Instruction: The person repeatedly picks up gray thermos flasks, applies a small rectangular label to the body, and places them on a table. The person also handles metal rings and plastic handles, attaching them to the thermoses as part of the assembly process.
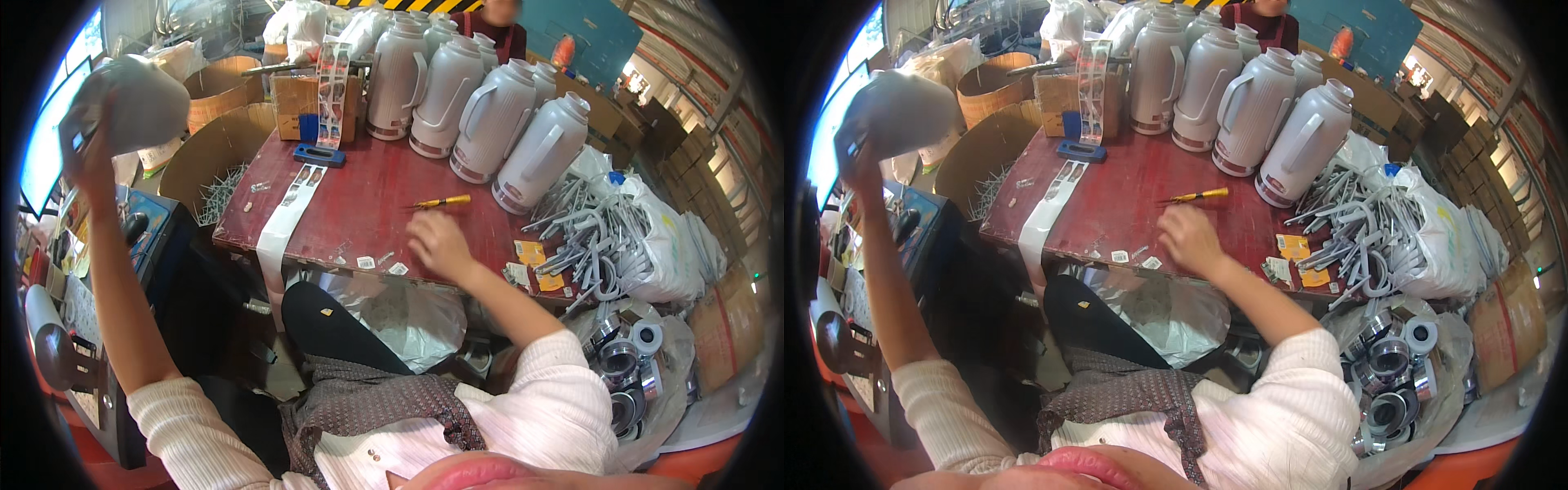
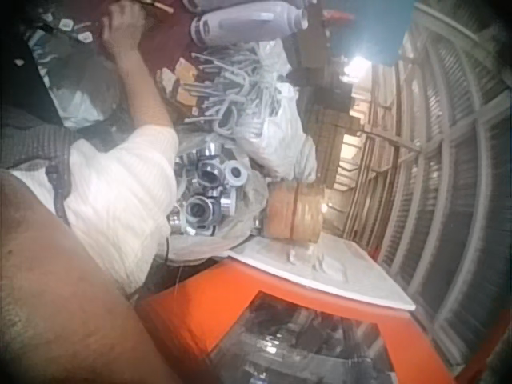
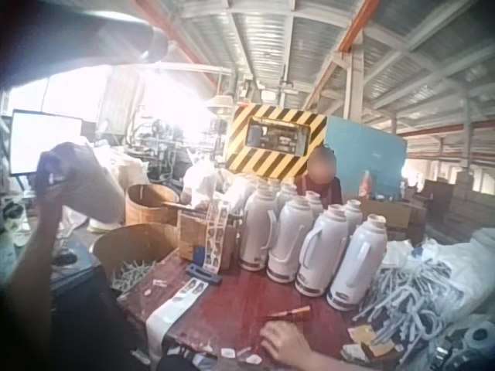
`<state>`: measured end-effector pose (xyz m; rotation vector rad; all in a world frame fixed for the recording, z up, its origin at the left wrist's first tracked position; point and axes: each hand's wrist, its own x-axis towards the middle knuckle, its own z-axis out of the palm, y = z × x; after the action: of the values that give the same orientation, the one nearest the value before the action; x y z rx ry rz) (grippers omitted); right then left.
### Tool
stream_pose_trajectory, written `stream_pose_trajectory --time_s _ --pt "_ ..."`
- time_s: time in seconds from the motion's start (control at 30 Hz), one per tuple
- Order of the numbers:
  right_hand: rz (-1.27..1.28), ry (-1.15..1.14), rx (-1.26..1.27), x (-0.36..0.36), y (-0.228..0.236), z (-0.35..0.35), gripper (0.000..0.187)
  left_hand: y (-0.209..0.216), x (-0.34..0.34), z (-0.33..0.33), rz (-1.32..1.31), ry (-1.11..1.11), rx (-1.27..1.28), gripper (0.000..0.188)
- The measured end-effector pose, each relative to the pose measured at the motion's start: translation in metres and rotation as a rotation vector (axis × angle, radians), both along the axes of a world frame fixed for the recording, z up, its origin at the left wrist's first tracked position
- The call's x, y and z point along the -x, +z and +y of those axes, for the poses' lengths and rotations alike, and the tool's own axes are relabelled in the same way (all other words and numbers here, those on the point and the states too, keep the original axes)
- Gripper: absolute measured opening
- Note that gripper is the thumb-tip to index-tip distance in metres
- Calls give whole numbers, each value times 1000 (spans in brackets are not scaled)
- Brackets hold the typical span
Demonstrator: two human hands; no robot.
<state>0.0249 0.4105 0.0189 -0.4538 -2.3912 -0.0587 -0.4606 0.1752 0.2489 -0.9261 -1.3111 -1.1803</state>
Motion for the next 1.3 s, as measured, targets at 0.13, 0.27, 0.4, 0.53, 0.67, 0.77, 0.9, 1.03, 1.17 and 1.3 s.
stream_pose_trajectory --time_s 0.13,0.27,0.4,0.53,0.67,0.77,0.9,1.03,1.17,1.3 --pt "-413 306 928 -7 -91 -65 20 -47 -62 -101 -136 173 -74 19" --pt "-649 -81 791 33 -232 -63 31 -100 -153 -170 108 -158 101 29" --pt "-901 -253 741 62 -340 -45 31 -160 -210 -183 -269 -235 551 28" --pt "-727 -287 682 64 -372 -27 26 -222 -237 -184 -639 -391 712 23" --pt "-603 -398 788 47 -324 -2 24 -260 -248 -168 -631 -468 833 27" --pt "-320 -199 1052 30 -250 -17 24 -258 -246 -158 -516 -484 878 30" --pt "120 272 1538 16 -151 -98 17 -233 -244 -158 -466 -548 798 34" --pt "222 292 1683 38 -112 -157 18 -206 -254 -162 -417 -594 769 36" --pt "115 103 627 54 -115 -161 23 -186 -266 -175 -257 -558 789 38" --pt "4 453 137 42 -118 -151 25 -174 -277 -191 -298 -548 752 38"
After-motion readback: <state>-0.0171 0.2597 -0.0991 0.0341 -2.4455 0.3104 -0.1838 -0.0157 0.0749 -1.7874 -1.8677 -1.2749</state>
